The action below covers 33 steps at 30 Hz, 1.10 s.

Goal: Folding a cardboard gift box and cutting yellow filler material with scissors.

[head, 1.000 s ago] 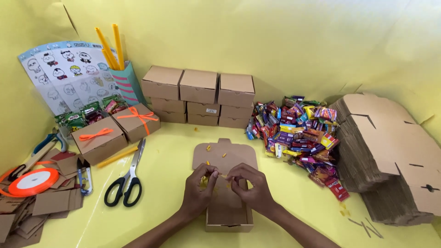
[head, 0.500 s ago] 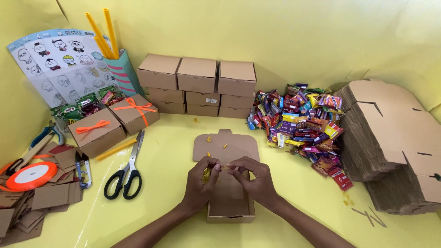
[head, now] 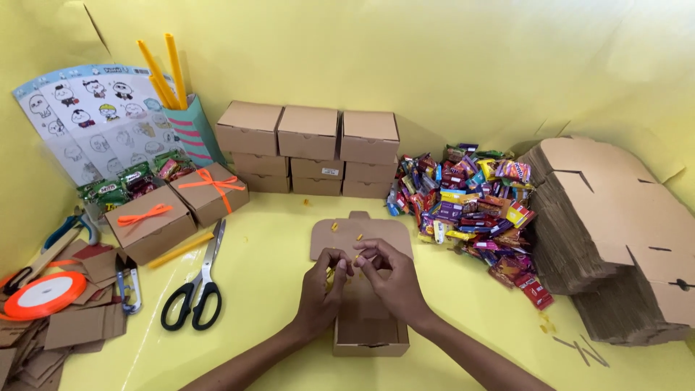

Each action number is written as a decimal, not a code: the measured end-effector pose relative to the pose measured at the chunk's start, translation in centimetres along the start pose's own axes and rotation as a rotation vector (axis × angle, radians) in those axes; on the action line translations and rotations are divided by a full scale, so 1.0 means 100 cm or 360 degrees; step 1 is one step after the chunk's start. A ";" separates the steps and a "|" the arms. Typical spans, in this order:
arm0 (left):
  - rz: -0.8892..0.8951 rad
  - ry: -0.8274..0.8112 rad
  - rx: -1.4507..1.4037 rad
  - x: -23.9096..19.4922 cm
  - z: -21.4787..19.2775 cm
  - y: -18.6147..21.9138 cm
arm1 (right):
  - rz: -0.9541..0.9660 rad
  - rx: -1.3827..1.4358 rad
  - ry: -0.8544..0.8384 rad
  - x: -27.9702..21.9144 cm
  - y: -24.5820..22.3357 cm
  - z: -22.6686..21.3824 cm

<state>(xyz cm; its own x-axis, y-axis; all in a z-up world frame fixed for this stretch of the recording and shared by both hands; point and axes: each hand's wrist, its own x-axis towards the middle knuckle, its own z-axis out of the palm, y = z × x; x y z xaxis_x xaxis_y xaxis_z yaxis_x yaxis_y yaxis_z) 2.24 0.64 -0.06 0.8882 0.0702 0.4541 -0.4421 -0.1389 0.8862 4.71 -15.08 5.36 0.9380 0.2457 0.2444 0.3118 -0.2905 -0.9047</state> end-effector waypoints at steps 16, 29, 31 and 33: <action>-0.0111 -0.0010 0.0050 -0.001 -0.006 0.012 | -0.0158 -0.0014 -0.0098 -0.009 0.003 -0.002; -0.0042 0.0011 0.0067 -0.005 -0.006 0.005 | -0.0302 0.0137 -0.0039 -0.013 0.005 -0.003; -0.0070 0.0005 0.0083 -0.005 -0.005 0.000 | -0.0314 0.0169 -0.0054 -0.013 0.008 -0.003; 0.0023 0.0001 0.0140 -0.006 -0.004 -0.010 | -0.0321 0.0113 -0.0053 -0.012 0.010 -0.003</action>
<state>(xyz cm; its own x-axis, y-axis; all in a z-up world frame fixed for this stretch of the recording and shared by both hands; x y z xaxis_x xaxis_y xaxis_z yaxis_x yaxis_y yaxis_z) 2.12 1.16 -1.12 0.8818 0.0679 0.4667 -0.4420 -0.2259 0.8681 3.90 -15.89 4.29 0.8519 0.3230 0.4122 0.4799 -0.1666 -0.8614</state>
